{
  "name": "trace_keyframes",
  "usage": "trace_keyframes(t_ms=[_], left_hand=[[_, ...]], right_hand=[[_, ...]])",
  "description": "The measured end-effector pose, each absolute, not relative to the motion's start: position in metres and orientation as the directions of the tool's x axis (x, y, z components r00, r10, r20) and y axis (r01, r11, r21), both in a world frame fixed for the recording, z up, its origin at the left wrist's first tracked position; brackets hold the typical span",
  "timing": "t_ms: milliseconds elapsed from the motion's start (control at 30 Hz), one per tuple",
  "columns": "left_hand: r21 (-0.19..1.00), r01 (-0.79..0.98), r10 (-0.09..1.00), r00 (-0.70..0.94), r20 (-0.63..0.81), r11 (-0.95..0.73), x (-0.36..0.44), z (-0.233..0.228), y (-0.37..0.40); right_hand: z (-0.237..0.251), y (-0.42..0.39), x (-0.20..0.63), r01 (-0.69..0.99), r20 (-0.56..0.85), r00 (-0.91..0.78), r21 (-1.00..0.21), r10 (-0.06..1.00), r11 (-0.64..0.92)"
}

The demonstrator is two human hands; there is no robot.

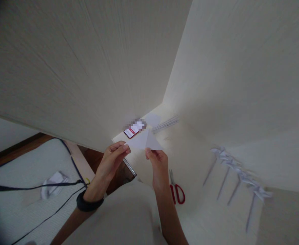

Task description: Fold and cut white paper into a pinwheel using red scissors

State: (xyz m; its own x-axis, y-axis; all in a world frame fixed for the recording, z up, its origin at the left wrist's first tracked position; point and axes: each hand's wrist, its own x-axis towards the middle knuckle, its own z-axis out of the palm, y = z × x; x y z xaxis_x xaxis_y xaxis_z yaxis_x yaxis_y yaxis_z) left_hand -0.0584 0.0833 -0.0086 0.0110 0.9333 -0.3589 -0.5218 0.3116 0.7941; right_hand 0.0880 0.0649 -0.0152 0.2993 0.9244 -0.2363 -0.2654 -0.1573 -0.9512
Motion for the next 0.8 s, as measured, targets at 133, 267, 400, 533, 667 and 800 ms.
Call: trace_keyframes(t_ms=[133,267,400,533,667,800], left_hand=[[0.8,-0.518,0.931,-0.02,-0.365,0.302,-0.063,-0.01,0.082],[0.802,-0.54,0.934,-0.078,-0.349,0.255,-0.071,-0.015,0.077],[0.783,-0.532,0.921,-0.014,-0.389,0.323,-0.056,-0.021,0.066],[0.763,-0.474,0.891,0.121,-0.437,0.439,-0.032,-0.028,0.047],[0.769,-0.46,0.893,0.158,-0.42,0.444,-0.018,-0.031,0.032],[0.789,-0.452,0.908,0.159,-0.387,0.416,-0.011,-0.026,0.03]], right_hand=[[-0.019,0.063,0.092,-0.303,-0.244,0.3,-0.941,0.922,-0.151],[-0.022,0.058,0.097,-0.324,-0.225,0.298,-0.938,0.928,-0.124],[-0.026,0.046,0.101,-0.322,-0.217,0.307,-0.94,0.927,-0.114],[-0.029,0.028,0.098,-0.347,-0.229,0.308,-0.931,0.923,-0.115],[-0.03,0.012,0.095,-0.367,-0.25,0.287,-0.92,0.925,-0.135],[-0.03,0.008,0.1,-0.365,-0.241,0.296,-0.923,0.924,-0.125]])
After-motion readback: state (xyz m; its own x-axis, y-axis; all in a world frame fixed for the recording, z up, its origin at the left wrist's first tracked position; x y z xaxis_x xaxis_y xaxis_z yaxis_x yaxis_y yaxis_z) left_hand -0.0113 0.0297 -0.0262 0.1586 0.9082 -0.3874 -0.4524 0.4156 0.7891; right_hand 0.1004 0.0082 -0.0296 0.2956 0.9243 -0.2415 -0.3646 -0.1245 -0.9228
